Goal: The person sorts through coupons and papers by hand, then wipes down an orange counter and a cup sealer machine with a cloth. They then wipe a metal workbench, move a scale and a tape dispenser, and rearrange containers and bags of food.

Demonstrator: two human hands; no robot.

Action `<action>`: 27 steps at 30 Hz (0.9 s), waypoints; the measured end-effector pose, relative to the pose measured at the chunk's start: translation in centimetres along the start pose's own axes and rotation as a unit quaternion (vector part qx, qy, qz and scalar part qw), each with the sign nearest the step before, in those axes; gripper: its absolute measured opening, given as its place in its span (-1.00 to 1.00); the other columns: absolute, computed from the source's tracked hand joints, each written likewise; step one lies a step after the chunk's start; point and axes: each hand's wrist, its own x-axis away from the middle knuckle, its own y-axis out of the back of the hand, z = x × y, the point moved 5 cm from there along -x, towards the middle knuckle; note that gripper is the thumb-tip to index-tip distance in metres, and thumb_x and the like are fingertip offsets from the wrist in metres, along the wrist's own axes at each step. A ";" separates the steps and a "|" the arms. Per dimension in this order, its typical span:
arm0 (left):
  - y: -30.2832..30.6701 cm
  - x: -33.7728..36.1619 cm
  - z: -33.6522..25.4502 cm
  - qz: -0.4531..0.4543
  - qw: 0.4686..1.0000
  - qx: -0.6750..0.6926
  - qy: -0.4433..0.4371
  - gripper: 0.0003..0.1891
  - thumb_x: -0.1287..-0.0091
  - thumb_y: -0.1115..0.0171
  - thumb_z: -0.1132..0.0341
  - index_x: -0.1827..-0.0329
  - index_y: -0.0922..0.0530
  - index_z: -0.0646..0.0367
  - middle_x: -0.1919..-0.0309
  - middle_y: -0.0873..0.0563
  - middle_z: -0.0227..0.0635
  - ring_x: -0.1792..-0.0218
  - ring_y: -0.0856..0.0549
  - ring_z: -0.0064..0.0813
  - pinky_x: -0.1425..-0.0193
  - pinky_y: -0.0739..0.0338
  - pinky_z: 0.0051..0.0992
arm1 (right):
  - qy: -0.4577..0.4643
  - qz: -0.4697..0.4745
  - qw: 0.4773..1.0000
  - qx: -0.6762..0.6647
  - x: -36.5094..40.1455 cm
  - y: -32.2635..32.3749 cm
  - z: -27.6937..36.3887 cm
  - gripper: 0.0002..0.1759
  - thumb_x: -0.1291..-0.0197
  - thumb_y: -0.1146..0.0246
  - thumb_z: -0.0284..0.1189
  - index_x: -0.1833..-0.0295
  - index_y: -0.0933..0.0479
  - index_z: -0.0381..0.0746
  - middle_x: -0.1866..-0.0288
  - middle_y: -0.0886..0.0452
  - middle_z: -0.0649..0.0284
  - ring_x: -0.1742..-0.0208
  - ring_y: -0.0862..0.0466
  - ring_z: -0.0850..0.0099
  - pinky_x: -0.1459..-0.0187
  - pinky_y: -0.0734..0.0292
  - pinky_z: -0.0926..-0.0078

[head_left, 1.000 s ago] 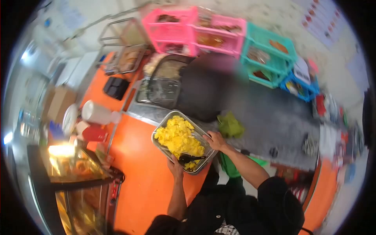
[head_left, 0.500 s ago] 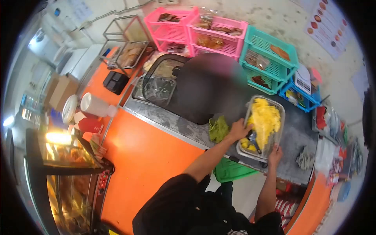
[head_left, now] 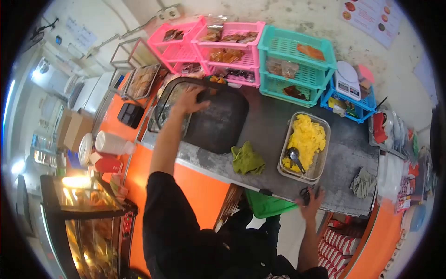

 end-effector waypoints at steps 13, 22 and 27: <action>3.1 0.6 1.6 0.197 0.976 -0.058 -0.077 -0.55 -0.12 -0.52 0.09 0.58 -0.53 0.31 0.67 -0.52 -0.03 0.50 -0.58 0.04 0.35 -0.43 -0.14 | -0.018 -0.066 0.989 -0.132 3.7 -1.0 -1.1 -0.52 0.10 -0.58 -0.31 0.08 -0.56 -0.20 -0.35 -0.47 0.13 -0.45 -0.37 0.04 -0.40 -0.24 0.04; 14.3 -1.2 -17.7 0.192 0.979 0.068 -0.017 -0.50 -0.20 -0.48 0.15 0.65 -0.34 0.23 0.70 -0.35 -0.23 0.61 -0.30 -0.38 0.49 -0.25 -0.32 | -0.014 -0.077 0.974 -0.211 2.6 0.8 -2.0 -0.66 -0.06 -0.37 -0.58 0.00 -0.54 -0.25 -0.10 -0.60 0.05 -0.24 -0.55 0.02 -0.25 -0.43 0.12; 13.4 0.3 -30.2 0.305 0.913 0.265 -0.064 -0.53 -0.12 -0.57 0.14 0.39 -0.37 0.17 0.53 -0.34 -0.52 0.47 -0.33 -0.63 0.44 -0.27 -0.47 | -0.159 -0.089 0.918 -0.353 4.1 0.6 -4.6 -0.74 -0.30 -0.23 -0.51 -0.09 -0.51 -0.28 -0.05 -0.58 0.03 -0.04 -0.59 0.18 -0.12 -0.47 0.34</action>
